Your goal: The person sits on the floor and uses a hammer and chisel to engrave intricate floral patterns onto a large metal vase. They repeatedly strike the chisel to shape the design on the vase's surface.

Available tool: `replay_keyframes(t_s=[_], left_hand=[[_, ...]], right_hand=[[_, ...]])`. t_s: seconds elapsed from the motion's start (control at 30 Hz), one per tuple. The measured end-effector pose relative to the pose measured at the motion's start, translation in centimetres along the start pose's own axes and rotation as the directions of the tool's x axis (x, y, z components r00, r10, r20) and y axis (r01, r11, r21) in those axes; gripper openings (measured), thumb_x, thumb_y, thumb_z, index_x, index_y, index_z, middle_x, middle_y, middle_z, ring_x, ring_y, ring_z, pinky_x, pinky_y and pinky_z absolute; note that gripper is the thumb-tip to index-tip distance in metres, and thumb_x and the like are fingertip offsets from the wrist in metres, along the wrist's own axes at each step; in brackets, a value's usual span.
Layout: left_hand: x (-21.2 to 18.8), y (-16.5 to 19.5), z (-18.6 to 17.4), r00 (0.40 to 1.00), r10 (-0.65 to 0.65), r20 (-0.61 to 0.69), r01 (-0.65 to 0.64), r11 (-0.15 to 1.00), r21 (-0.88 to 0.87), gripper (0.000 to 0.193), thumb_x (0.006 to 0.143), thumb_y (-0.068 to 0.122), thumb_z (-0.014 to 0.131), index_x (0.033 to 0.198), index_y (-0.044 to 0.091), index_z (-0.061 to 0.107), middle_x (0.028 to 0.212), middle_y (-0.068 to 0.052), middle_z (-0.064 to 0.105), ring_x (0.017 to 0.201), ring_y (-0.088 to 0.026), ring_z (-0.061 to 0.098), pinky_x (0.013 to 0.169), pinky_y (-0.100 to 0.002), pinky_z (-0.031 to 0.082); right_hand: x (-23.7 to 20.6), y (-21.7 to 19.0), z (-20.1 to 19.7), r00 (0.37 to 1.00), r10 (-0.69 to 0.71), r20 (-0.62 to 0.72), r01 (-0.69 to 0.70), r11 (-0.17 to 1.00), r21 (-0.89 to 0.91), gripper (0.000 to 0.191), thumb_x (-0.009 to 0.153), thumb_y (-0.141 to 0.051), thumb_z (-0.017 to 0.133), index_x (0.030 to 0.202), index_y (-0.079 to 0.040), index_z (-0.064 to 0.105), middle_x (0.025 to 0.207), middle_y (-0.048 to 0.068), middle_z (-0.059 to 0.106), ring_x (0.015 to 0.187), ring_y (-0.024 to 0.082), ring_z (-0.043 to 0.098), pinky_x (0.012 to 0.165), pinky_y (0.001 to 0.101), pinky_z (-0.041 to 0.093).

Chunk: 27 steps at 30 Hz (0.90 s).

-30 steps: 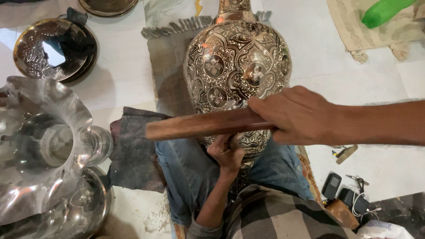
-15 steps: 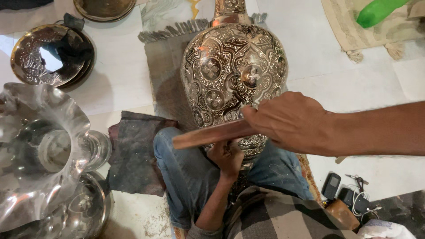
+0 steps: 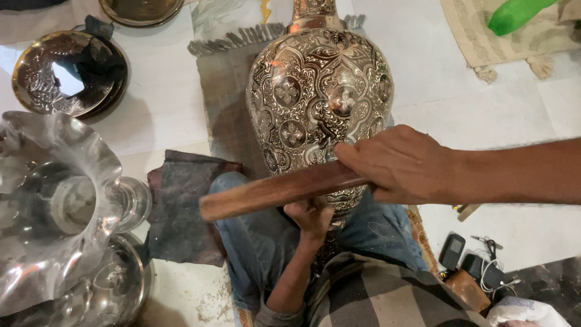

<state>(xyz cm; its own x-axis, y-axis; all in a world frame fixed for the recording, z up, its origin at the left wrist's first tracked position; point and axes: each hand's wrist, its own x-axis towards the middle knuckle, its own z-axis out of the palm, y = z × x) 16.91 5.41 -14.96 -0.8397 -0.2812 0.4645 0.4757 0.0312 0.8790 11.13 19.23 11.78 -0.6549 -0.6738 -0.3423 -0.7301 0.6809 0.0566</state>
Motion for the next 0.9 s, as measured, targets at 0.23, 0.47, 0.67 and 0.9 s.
replay_keyframes(t_s=[0.23, 0.47, 0.67, 0.9], left_hand=[[-0.3, 0.0, -0.2, 0.998, -0.054, 0.023, 0.055, 0.998, -0.043, 0.022, 0.072, -0.006, 0.061, 0.092, -0.003, 0.068, 0.065, -0.004, 0.056, 0.053, -0.009, 0.045, 0.048, -0.028, 0.038], [-1.3, -1.5, -0.3, 0.997, 0.074, 0.034, -0.076, 0.996, 0.049, 0.014, 0.077, -0.005, 0.064, 0.091, -0.001, 0.065, 0.069, -0.005, 0.056, 0.056, -0.012, 0.045, 0.051, -0.03, 0.037], [-1.3, -2.3, -0.2, 0.995, -0.087, -0.046, 0.089, 0.994, 0.059, 0.014, 0.079, -0.012, 0.067, 0.082, 0.002, 0.064, 0.067, -0.002, 0.056, 0.051, -0.009, 0.048, 0.049, -0.025, 0.038], [6.1, 1.9, -1.9, 0.944, -0.331, -0.004, 0.301, 0.864, -0.403, 0.034, 0.087, -0.018, 0.062, 0.116, 0.0, 0.069, 0.097, -0.008, 0.077, 0.09, -0.015, 0.075, 0.08, -0.03, 0.064]], right_hand=[[-0.2, -0.4, -0.6, 0.984, 0.05, 0.169, -0.055, 0.998, 0.022, 0.054, 0.08, -0.014, 0.072, 0.123, 0.0, 0.042, 0.072, 0.009, 0.058, 0.056, 0.025, 0.061, 0.043, 0.0409, 0.051], [-0.3, -0.7, -1.7, 0.923, 0.148, 0.356, -0.157, 0.988, -0.003, 0.047, 0.084, -0.017, 0.07, 0.12, -0.005, 0.044, 0.081, 0.008, 0.061, 0.06, 0.026, 0.067, 0.048, 0.0417, 0.054], [-3.3, -0.6, 0.1, 0.871, 0.348, 0.347, -0.381, 0.924, 0.029, 0.045, 0.081, -0.018, 0.071, 0.118, -0.006, 0.046, 0.082, 0.011, 0.062, 0.068, 0.03, 0.068, 0.055, 0.0423, 0.056], [-4.4, -2.3, 16.1, 0.664, 0.747, -0.029, -0.443, 0.424, 0.79, 0.033, 0.08, -0.018, 0.088, 0.096, 0.0, 0.065, 0.058, 0.017, 0.061, 0.053, 0.024, 0.061, 0.053, 0.0349, 0.048]])
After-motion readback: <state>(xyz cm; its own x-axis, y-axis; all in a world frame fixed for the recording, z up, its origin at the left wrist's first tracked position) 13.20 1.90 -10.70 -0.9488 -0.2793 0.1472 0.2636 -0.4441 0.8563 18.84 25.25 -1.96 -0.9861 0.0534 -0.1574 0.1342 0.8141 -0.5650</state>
